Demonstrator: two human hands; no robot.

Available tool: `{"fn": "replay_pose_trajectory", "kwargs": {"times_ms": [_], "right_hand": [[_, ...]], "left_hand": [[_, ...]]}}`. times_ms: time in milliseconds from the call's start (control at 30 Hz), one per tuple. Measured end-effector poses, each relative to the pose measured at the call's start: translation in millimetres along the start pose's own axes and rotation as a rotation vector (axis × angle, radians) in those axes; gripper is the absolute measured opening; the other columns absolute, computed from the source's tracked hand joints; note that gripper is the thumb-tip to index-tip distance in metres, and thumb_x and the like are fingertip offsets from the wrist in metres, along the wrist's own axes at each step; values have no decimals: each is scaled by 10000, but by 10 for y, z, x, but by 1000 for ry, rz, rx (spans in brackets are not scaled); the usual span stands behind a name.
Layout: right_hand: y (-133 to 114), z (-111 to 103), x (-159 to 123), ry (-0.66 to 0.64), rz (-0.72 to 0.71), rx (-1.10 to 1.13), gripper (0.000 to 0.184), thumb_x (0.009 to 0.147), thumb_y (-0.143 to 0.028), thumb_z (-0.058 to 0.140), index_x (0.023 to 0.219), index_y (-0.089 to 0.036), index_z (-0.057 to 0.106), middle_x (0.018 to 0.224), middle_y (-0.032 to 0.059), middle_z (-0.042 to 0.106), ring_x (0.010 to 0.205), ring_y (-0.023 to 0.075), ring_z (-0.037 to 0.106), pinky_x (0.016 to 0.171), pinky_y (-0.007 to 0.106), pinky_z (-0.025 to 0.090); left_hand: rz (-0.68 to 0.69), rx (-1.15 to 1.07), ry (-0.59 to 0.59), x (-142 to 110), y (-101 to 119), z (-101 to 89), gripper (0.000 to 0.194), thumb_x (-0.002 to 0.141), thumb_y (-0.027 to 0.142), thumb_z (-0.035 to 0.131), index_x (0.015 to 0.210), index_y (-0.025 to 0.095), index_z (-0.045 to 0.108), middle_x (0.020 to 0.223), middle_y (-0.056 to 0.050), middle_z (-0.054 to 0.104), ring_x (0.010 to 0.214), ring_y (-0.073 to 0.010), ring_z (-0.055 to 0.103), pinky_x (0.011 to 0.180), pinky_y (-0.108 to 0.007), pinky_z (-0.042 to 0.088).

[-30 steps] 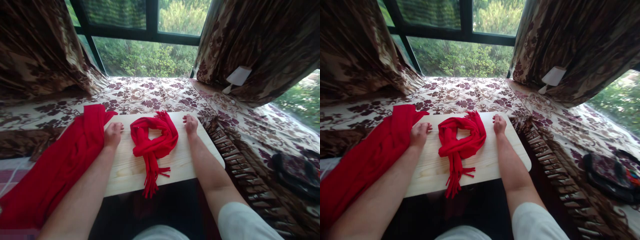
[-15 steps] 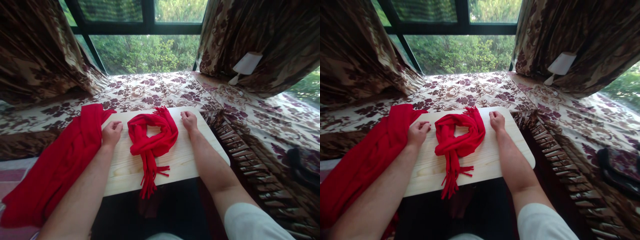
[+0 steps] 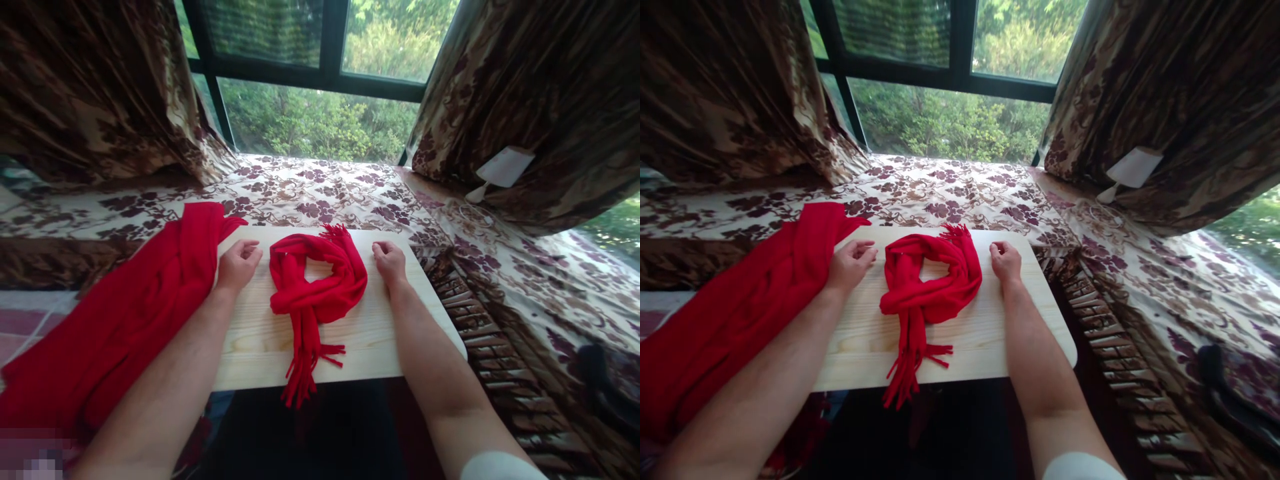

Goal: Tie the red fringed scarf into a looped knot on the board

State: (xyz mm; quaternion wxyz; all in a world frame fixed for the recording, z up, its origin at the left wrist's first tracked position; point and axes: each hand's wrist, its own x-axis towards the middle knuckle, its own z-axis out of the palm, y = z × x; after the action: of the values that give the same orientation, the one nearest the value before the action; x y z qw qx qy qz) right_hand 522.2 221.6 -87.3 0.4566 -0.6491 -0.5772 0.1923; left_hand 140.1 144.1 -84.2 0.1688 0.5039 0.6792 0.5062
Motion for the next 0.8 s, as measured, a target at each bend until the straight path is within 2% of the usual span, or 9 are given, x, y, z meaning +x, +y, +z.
{"fn": "replay_pose_trajectory", "kwargs": {"times_ms": [167,367,500,567,700,800], "right_hand": [[-31,-18,52,-29,42,-8,423,755,-528,579,889,-162,743,815,86,739,781,225,650,763,336,481],[-139,-86,6,-180,74,106,457,674,-555,632,875,-154,719,846,74,731,808,209,638,741,324,488],[-187,-99,-185,-164,160,298,457,664,-559,641,863,-152,696,841,70,719,753,188,636,697,303,499],[-197,-99,-333,-124,166,315,451,686,-571,622,848,-155,689,824,67,714,722,183,630,673,295,493],[-235,-114,-656,-73,58,166,460,769,-604,549,795,-168,695,757,48,704,707,179,610,679,286,464],[-274,-134,-807,-60,-1,56,483,821,-607,487,765,-175,697,719,34,689,703,174,598,675,279,435]], "left_hand": [[107,11,-18,-82,120,2,328,759,386,644,1009,185,714,843,-40,737,770,-184,692,744,-286,547],[107,47,-137,-60,79,29,276,747,373,638,944,202,727,840,-41,748,762,-196,685,742,-292,537],[133,81,-159,-39,50,55,229,753,371,622,883,215,729,834,-31,755,775,-205,687,744,-292,526],[149,133,-149,-28,58,64,203,758,362,612,847,218,725,814,-31,751,769,-209,682,737,-293,511],[197,262,-179,-18,81,88,174,766,360,608,819,230,711,798,-36,732,742,-215,655,723,-307,484],[293,348,-219,-54,85,108,184,779,378,595,805,222,690,822,-68,703,806,-240,642,769,-329,484]]}}
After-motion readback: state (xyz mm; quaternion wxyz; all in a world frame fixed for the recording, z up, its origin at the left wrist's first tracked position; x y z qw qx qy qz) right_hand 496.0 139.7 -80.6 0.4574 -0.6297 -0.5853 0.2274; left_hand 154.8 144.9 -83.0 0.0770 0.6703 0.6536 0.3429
